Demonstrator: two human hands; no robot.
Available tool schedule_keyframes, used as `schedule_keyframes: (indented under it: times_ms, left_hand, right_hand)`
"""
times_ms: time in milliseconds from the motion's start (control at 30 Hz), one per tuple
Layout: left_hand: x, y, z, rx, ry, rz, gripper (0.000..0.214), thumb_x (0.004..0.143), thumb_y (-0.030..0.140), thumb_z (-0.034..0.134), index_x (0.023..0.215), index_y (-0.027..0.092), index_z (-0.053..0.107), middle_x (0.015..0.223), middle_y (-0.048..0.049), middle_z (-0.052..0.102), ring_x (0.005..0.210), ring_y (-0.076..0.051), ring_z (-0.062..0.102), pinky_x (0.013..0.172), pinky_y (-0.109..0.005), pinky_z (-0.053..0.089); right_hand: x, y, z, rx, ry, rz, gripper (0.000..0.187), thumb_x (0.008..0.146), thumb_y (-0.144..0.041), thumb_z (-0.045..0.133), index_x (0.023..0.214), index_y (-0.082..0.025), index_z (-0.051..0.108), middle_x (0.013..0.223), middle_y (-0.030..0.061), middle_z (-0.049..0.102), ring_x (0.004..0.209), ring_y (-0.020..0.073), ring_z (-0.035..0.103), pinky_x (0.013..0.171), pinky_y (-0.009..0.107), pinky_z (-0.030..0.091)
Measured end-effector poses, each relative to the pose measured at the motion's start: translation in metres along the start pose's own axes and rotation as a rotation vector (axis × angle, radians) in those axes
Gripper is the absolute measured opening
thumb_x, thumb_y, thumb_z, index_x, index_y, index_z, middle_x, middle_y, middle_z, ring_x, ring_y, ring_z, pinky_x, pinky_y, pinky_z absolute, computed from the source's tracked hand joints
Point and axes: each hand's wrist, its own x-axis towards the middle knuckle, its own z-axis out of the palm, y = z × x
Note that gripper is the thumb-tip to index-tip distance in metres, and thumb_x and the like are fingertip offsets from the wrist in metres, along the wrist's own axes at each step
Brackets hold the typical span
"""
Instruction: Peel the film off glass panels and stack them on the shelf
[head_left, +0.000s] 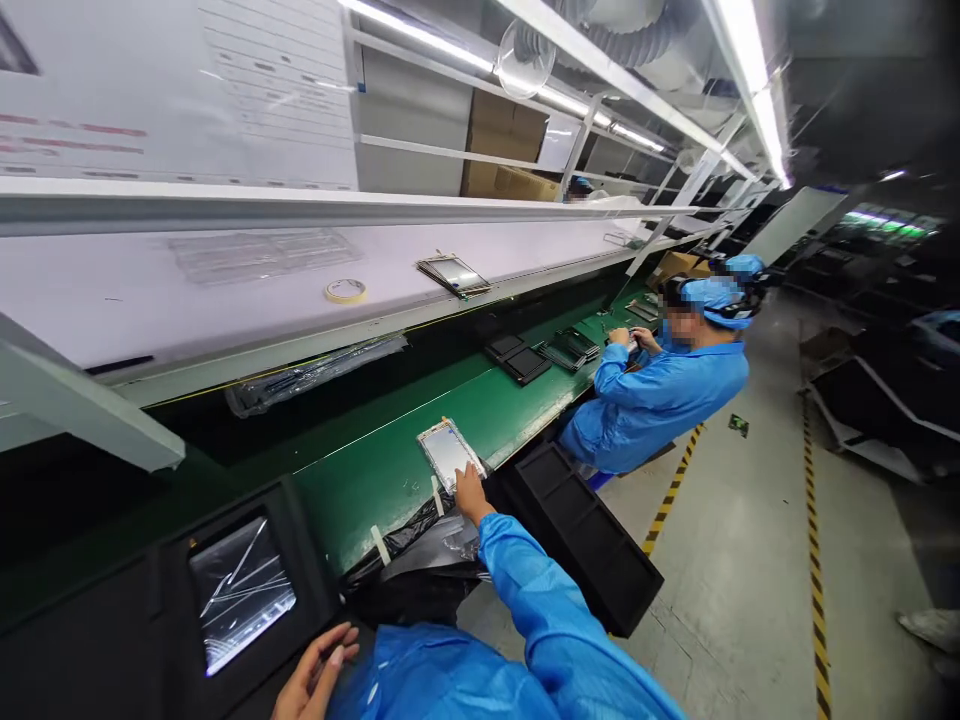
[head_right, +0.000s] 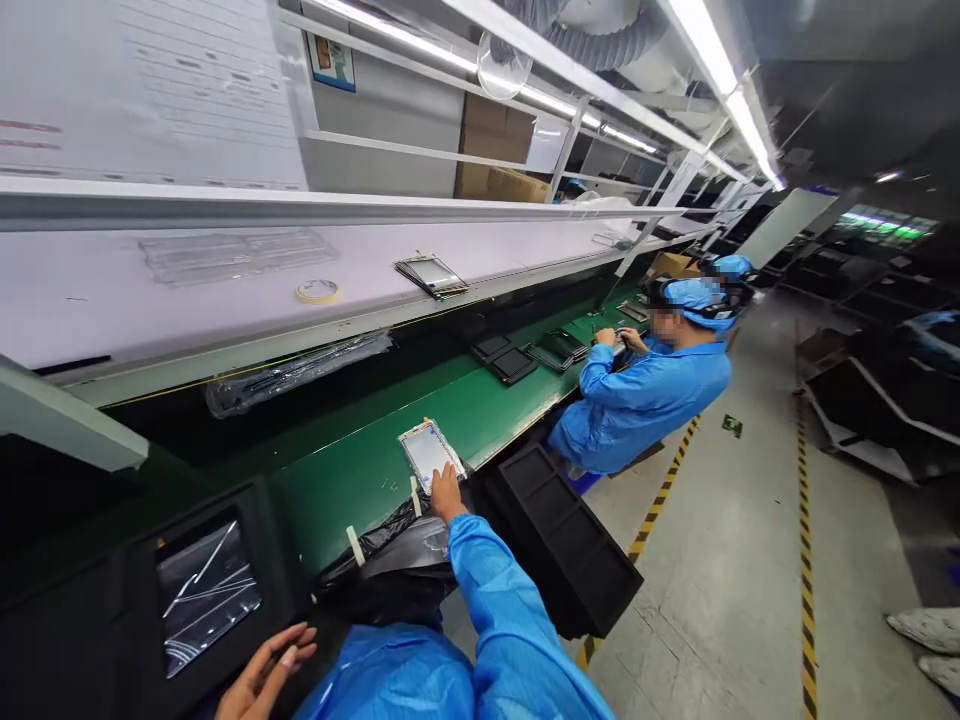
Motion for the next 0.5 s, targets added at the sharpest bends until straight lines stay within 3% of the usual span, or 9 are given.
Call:
schedule_keyframes:
  times_ms: [100, 200, 300, 433, 500]
  left_hand:
    - [-0.003, 0.009, 0.046, 0.033, 0.011, -0.024, 0.067, 0.062, 0.086, 0.067, 0.099, 0.032, 0.077, 0.109, -0.0066, 0.083, 0.109, -0.038, 0.075, 0.101, -0.046, 0.060]
    - [-0.005, 0.010, 0.072, 0.065, 0.041, -0.047, 0.070, 0.059, 0.089, 0.066, 0.097, 0.032, 0.077, 0.107, -0.0075, 0.084, 0.107, -0.038, 0.076, 0.099, -0.047, 0.061]
    - [-0.007, 0.007, 0.084, 0.067, 0.088, -0.036, 0.070, 0.060, 0.089, 0.065, 0.098, 0.031, 0.077, 0.106, -0.0081, 0.083, 0.106, -0.037, 0.076, 0.096, -0.044, 0.062]
    - [-0.008, 0.006, 0.091, 0.039, 0.092, -0.028, 0.066, 0.067, 0.083, 0.067, 0.105, 0.030, 0.077, 0.108, -0.0087, 0.083, 0.108, -0.035, 0.076, 0.095, -0.039, 0.062]
    - [-0.009, 0.006, 0.094, 0.051, 0.088, -0.031, 0.064, 0.069, 0.081, 0.066, 0.106, 0.030, 0.077, 0.110, -0.0082, 0.082, 0.109, -0.035, 0.075, 0.096, -0.039, 0.061]
  right_hand:
    - [0.024, 0.016, 0.003, -0.060, -0.083, -0.155, 0.060, 0.089, 0.000, 0.046, 0.149, -0.004, 0.048, 0.166, 0.0282, 0.024, 0.157, 0.0352, 0.019, 0.125, 0.052, 0.026]
    - [0.043, 0.024, 0.001, -0.126, -0.128, -0.292, 0.058, 0.089, 0.001, 0.043, 0.147, -0.003, 0.049, 0.167, 0.0267, 0.023, 0.158, 0.0333, 0.017, 0.125, 0.054, 0.025]
    - [0.059, 0.025, -0.002, -0.193, -0.148, -0.396, 0.061, 0.088, 0.001, 0.042, 0.149, -0.001, 0.047, 0.165, 0.0278, 0.025, 0.157, 0.0326, 0.022, 0.124, 0.054, 0.029]
    - [0.073, 0.019, -0.003, -0.268, -0.181, -0.465, 0.061, 0.088, 0.001, 0.042, 0.148, 0.002, 0.047, 0.159, 0.0333, 0.034, 0.151, 0.0386, 0.033, 0.113, 0.057, 0.043]
    - [0.077, 0.016, -0.002, -0.296, -0.193, -0.487, 0.060, 0.087, 0.001, 0.042, 0.146, 0.003, 0.049, 0.155, 0.0346, 0.038, 0.149, 0.0407, 0.037, 0.111, 0.060, 0.044]
